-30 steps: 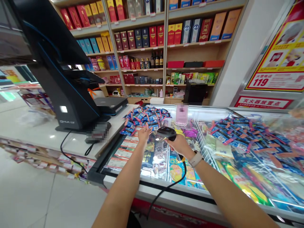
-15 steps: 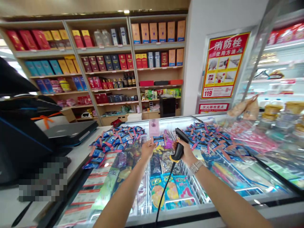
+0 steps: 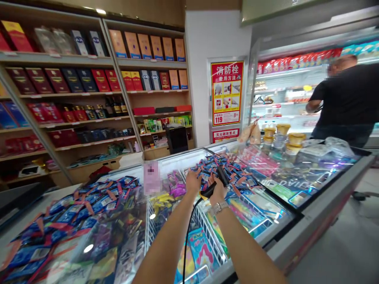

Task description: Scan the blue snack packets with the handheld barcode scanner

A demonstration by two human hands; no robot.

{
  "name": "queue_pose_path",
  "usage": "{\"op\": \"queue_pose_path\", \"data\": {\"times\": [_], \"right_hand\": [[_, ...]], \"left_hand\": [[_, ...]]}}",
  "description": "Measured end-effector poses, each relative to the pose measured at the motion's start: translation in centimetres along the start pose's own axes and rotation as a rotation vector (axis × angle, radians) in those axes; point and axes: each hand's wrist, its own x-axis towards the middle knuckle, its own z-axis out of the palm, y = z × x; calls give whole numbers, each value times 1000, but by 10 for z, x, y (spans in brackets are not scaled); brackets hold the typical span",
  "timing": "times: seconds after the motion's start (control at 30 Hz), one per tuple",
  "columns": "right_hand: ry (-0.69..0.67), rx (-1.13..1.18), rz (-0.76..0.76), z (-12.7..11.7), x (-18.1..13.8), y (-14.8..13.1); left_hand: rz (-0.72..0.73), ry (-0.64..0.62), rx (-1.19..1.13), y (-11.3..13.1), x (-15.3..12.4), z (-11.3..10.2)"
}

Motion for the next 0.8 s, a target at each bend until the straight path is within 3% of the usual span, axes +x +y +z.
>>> {"op": "queue_pose_path", "data": {"times": [0.13,0.23,0.33,0.43,0.57,0.67,0.8], "right_hand": [[1,20,11,4,-5,-4],[-100,33,40,8,-20,-6],[-310,1,124,10,-48,6],[-489,-70,262,14,-87,32],[-721,-197,481,27,-148,72],[-863,-270,583,37,-190,99],[-969,-316,693,46,-234,132]], "left_hand": [[66,10,-33,0,1,-12],[65,105,-82,-9,-6,-43],[64,235,-63,-32,-23,-101],[46,368,67,-65,-54,-174],[-115,510,309,-106,-109,-261],[-281,579,465,-128,-150,-306],[-465,620,665,-140,-194,-349]]}}
